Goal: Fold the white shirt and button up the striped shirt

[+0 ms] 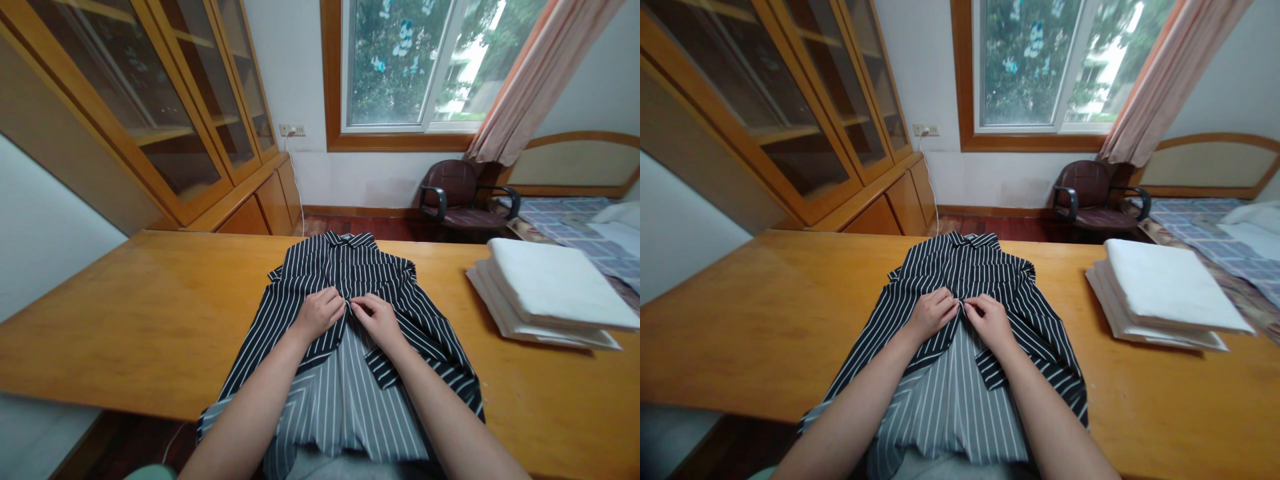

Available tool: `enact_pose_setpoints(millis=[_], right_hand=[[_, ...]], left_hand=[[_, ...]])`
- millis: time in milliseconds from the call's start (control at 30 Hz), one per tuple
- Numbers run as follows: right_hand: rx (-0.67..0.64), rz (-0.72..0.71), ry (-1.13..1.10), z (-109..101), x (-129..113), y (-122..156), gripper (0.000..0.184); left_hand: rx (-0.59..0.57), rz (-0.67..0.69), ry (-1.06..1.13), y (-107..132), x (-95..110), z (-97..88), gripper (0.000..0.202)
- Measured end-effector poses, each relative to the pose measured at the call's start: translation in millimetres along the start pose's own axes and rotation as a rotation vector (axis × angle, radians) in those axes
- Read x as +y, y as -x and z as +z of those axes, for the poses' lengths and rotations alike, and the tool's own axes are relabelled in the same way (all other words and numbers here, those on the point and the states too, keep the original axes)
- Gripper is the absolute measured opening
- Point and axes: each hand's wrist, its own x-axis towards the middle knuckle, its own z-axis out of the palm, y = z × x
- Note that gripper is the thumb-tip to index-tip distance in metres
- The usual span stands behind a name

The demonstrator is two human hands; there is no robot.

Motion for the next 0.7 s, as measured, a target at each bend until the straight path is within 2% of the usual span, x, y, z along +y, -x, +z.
enact_pose_setpoints(millis=[367,700], right_hand=[[0.015,0.028,-0.015,-1.6,-1.8,-1.5,0.021],[0.016,-0.015,0.139,2.6,4.7,-2.8,0.017]], left_hand=[[-0.011,-0.007,0.022,0.0,-0.5,-0.4,0.022],[-0.042,0.005,0.031,2.0,-1.9,0.9,0.021]])
